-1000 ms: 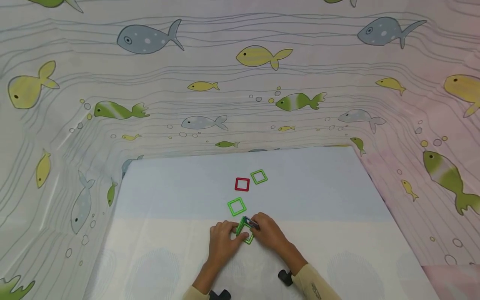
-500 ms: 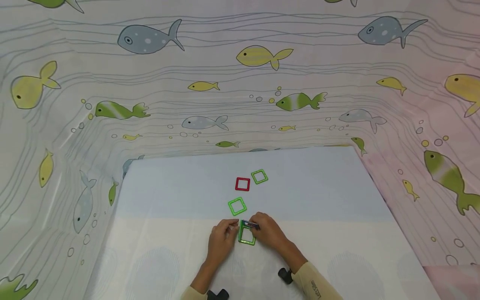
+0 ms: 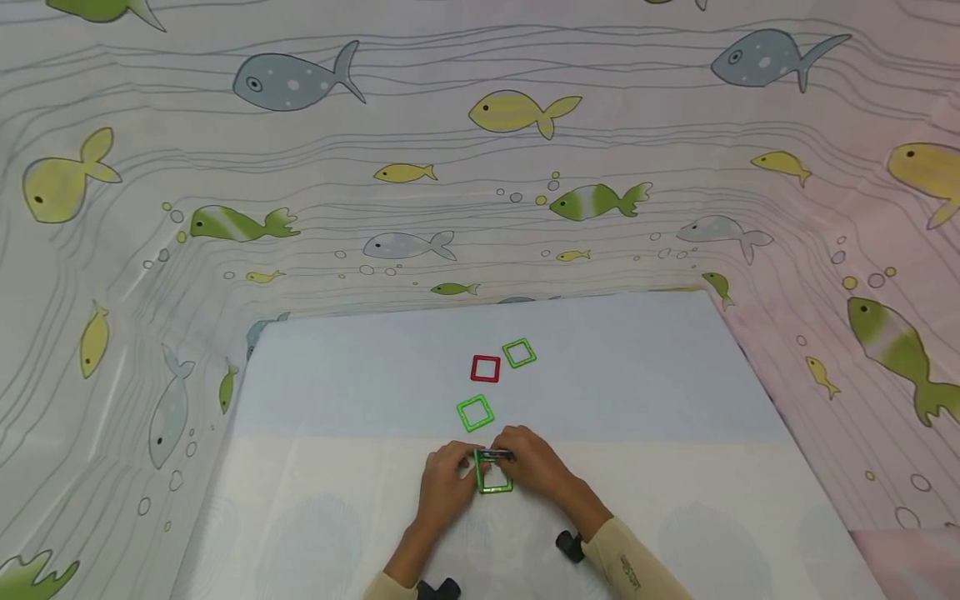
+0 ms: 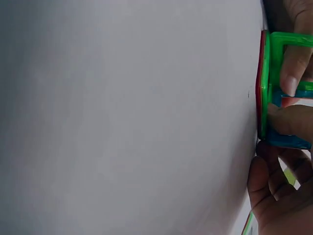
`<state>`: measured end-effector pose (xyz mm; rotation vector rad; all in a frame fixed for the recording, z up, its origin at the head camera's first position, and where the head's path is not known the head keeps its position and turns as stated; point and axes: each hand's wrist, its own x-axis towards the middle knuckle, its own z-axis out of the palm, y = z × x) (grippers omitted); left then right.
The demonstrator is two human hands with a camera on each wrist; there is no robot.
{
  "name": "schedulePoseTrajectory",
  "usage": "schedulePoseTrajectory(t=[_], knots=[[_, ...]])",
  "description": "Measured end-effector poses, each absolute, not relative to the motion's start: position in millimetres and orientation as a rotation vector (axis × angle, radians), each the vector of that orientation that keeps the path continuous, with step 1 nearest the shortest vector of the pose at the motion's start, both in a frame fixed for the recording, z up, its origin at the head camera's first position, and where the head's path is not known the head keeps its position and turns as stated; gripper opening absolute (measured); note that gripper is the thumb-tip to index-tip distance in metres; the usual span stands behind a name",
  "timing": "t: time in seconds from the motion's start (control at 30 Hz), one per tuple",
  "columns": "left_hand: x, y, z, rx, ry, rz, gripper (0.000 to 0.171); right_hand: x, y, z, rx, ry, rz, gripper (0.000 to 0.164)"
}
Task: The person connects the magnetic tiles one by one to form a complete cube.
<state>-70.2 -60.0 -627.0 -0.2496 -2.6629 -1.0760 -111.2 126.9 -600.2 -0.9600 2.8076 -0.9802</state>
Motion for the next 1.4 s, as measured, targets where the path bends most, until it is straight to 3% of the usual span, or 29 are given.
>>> schedulePoseTrajectory(t=[0.37, 1.4], knots=[[-73, -57, -628, -0.233, -2.701, -1.026, 0.015, -113, 127, -600, -1.023, 2.790, -1.019, 0.015], [-74, -54, -622, -0.171, -2.698, -1.058, 0.020, -114, 127, -598, -0.944, 2.762, -0.991, 0.014]])
